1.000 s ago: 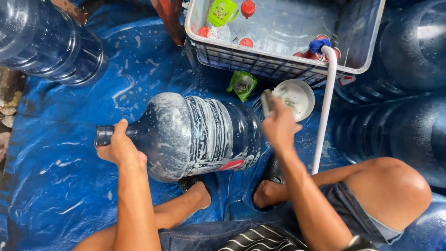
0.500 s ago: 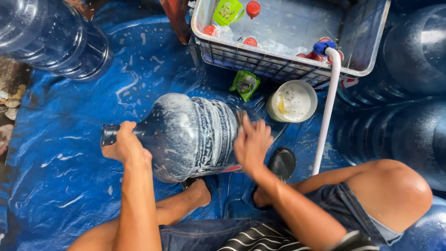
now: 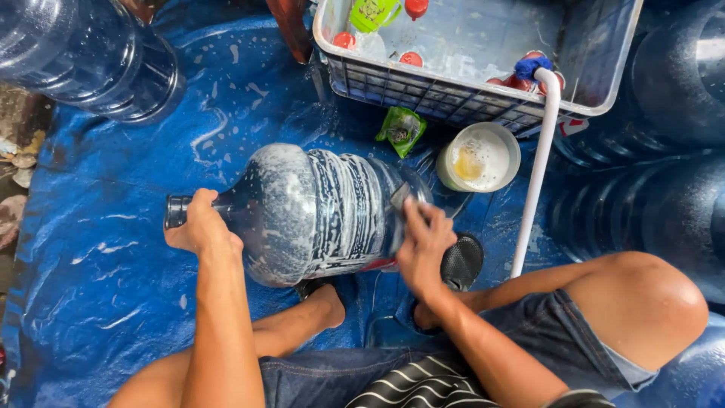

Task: The person is manually scrubbing the exterior of a large plastic water jug using a small abrasive pad and soapy water, rotating the jug to reach all sides.

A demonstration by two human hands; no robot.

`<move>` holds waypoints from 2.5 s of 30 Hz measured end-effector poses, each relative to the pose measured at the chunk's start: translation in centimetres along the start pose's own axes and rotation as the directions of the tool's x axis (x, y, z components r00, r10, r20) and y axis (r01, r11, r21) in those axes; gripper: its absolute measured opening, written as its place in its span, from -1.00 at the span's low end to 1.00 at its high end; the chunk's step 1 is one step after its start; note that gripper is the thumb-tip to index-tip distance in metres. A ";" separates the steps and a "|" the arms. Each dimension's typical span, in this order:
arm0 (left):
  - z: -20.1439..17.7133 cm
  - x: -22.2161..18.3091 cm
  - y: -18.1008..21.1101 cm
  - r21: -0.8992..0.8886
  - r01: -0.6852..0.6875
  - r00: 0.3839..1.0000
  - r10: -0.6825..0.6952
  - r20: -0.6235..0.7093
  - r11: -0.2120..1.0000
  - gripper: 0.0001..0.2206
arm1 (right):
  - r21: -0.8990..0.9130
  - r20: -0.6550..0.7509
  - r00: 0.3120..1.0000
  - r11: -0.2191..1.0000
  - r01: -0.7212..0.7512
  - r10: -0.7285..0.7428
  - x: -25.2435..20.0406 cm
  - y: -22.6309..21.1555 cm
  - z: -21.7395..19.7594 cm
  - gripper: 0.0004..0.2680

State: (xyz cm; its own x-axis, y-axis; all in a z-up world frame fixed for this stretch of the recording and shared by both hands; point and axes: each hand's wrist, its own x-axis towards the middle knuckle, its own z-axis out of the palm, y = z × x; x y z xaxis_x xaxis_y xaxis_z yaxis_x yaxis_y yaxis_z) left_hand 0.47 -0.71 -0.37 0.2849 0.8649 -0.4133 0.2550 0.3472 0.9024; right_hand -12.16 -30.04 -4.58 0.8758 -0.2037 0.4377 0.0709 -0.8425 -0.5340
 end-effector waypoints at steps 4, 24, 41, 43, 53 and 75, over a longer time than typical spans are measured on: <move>-0.2 -0.4 0.5 0.005 0.035 0.998 -0.035 0.052 0.999 0.02 | 0.171 0.101 0.985 0.973 -0.152 0.137 -0.3 1.5 1.0 -0.61; -1.6 1.0 -0.7 -0.072 -0.262 0.858 0.266 0.439 0.962 -0.57 | 0.308 0.117 0.991 0.951 0.022 -0.061 -0.4 2.3 0.7 -0.67; -2.4 -4.4 3.4 -0.020 -0.031 0.950 0.035 0.311 0.999 -0.43 | -0.031 0.463 0.834 0.946 -0.324 0.301 -0.5 7.4 1.9 -0.56; -2.0 -5.1 3.6 -0.011 -0.039 0.946 0.040 0.322 0.999 -0.51 | 0.008 0.513 0.739 0.858 -0.514 0.438 0.1 7.8 2.2 -0.60; -1.1 -1.9 1.3 -0.252 0.073 0.897 0.046 0.439 0.965 -0.63 | 0.111 0.133 0.875 0.870 -0.480 0.466 -0.2 0.3 1.3 -0.75; -1.2 0.6 0.2 0.030 0.132 0.989 -0.130 -0.069 0.991 -0.24 | 0.017 0.243 0.930 0.958 -0.288 0.275 -2.6 -3.8 -2.9 -0.78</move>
State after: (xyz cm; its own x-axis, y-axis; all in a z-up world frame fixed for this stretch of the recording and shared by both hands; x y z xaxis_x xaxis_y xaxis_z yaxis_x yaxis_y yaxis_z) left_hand -0.38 0.28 -0.29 0.1844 0.8355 -0.5177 0.3185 0.4475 0.8356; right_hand -16.09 -27.72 -1.60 0.9502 -0.3000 0.0844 -0.1758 -0.7395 -0.6498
